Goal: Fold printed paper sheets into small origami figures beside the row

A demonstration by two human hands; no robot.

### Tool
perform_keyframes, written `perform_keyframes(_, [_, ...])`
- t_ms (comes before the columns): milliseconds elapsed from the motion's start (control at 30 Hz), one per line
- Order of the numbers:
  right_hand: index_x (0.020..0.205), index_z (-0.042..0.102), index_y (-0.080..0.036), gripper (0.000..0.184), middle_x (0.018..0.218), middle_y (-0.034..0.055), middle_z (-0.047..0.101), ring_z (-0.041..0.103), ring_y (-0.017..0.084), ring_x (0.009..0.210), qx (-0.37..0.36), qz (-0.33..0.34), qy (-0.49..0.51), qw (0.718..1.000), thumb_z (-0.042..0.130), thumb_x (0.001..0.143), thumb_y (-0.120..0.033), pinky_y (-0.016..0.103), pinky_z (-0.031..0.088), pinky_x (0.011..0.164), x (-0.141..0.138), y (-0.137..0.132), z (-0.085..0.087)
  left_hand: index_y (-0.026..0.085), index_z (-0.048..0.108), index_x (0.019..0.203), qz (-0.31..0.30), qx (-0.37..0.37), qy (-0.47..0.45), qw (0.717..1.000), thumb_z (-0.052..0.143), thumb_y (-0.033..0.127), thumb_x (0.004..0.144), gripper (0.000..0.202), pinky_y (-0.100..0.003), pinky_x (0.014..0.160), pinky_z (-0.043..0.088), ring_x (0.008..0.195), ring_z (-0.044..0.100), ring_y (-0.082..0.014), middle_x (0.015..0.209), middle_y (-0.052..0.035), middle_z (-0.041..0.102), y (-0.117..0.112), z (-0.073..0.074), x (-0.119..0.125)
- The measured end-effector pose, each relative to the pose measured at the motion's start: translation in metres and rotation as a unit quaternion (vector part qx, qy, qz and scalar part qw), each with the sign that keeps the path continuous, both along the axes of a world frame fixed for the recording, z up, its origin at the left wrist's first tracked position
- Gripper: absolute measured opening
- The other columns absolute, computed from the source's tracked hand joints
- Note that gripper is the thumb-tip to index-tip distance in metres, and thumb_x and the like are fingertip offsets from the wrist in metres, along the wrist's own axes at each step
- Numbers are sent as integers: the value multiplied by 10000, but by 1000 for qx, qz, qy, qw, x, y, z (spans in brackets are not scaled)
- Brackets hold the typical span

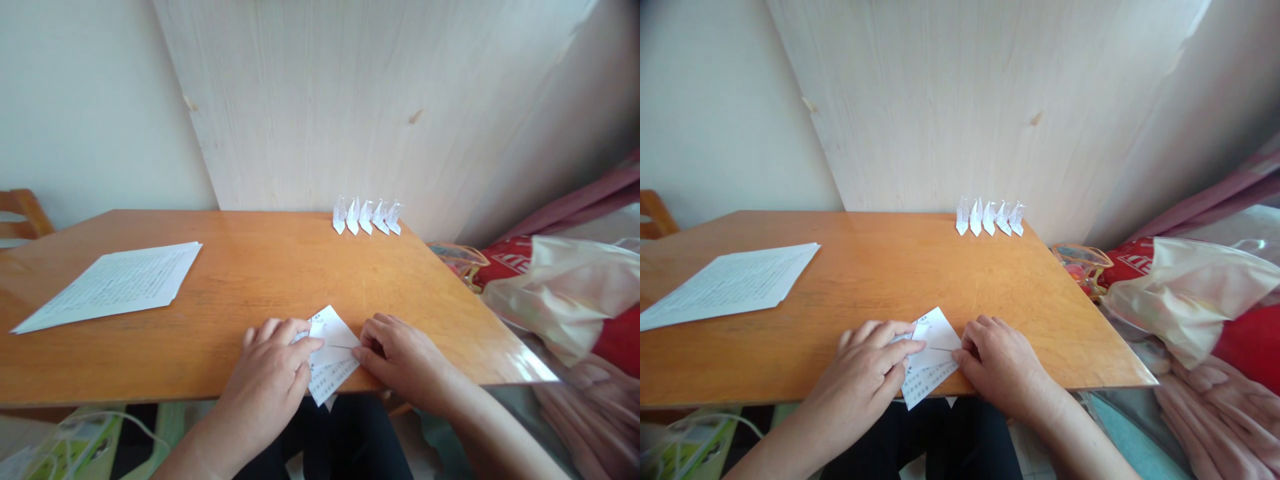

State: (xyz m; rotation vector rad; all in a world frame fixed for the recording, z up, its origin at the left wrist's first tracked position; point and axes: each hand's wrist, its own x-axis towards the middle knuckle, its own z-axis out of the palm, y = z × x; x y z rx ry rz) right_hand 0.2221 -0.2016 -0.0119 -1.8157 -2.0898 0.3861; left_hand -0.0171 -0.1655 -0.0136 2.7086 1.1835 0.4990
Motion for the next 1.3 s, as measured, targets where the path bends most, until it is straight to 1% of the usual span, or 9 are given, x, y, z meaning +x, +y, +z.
perform_keyframes(100, [776, 594, -191, 113, 780, 23, 600, 515, 150, 708, -4, -3, -6, 1000, 604, 877, -241, 281, 312, 632, -1, 0, 2, 324, 690, 1146, -30, 19, -10, 999, 509, 123, 901, 365, -512, 994, 379, 1260, 459, -304, 1393, -16, 573, 4, 1, -1])
perform_keyframes(200, [783, 603, -189, 95, 792, 23, 599, 511, 143, 703, -5, -5, -9, 1000, 605, 869, -228, 276, 306, 629, -1, 0, 3, 297, 689, 1133, -79, 26, -14, 996, 510, 91, 882, 371, -540, 1087, 330, 1368, 389, -304, 1408, -9, 578, 11, 1, -2])
perform_keyframes(400, [781, 605, -191, 91, 781, 16, 589, 506, 137, 691, -13, -9, -4, 1000, 616, 861, -233, 275, 299, 616, -1, 1, 6, 270, 678, 1088, -146, 1, 7, 989, 548, 81, 857, 326, -506, 1075, 362, 1314, 497, -271, 1207, -31, 688, 25, 10, -2])
perform_keyframes(500, [768, 592, -190, 108, 774, 12, 585, 495, 133, 678, -11, -10, -2, 1000, 612, 863, -236, 275, 289, 602, -2, 1, 8, 304, 667, 1115, -163, 6, 32, 986, 552, 69, 860, 365, -585, 1135, 251, 1305, 510, -271, 1188, -23, 690, 28, 14, -3])
perform_keyframes(600, [759, 592, -188, 121, 773, 11, 586, 497, 133, 681, -7, -10, -4, 1000, 612, 866, -241, 276, 288, 600, -2, 1, 8, 381, 614, 1258, -180, 18, 47, 982, 563, 81, 879, 485, -660, 1160, 133, 1348, 472, -283, 1281, -28, 655, 30, 13, -6])
perform_keyframes(767, [771, 603, -188, 96, 774, 9, 585, 496, 127, 674, -8, -8, -4, 1000, 608, 860, -224, 273, 291, 598, -3, 0, 8, 463, 552, 1350, -203, 42, 80, 975, 571, 73, 869, 620, -719, 1152, 68, 1394, 410, -305, 1379, -37, 591, 34, 10, -9])
perform_keyframes(1033, [770, 610, -184, 103, 783, 7, 602, 507, 121, 673, -18, -10, -6, 1000, 607, 857, -238, 268, 280, 592, -2, 1, 10, 410, 529, 1388, -232, 19, 68, 970, 536, 4, 819, 699, -665, 1194, 84, 1410, 402, -280, 1426, 7, 573, 36, 10, -7])
perform_keyframes(1167, [782, 609, -180, 116, 791, 12, 608, 509, 124, 680, -23, -8, -8, 1000, 607, 864, -262, 266, 279, 596, -2, 2, 9, 359, 516, 1410, -265, -2, 59, 962, 495, 10, 847, 663, -590, 1219, 107, 1340, 501, -234, 1400, -4, 610, 39, 6, -7])
perform_keyframes(1300, [774, 606, -181, 124, 789, 13, 604, 506, 125, 682, -23, -9, -9, 1000, 609, 865, -264, 267, 286, 601, -3, 3, 9, 363, 537, 1388, -268, -1, 41, 963, 485, 16, 877, 620, -593, 1222, 16, 1292, 562, -215, 1387, -14, 624, 43, 1, -10])
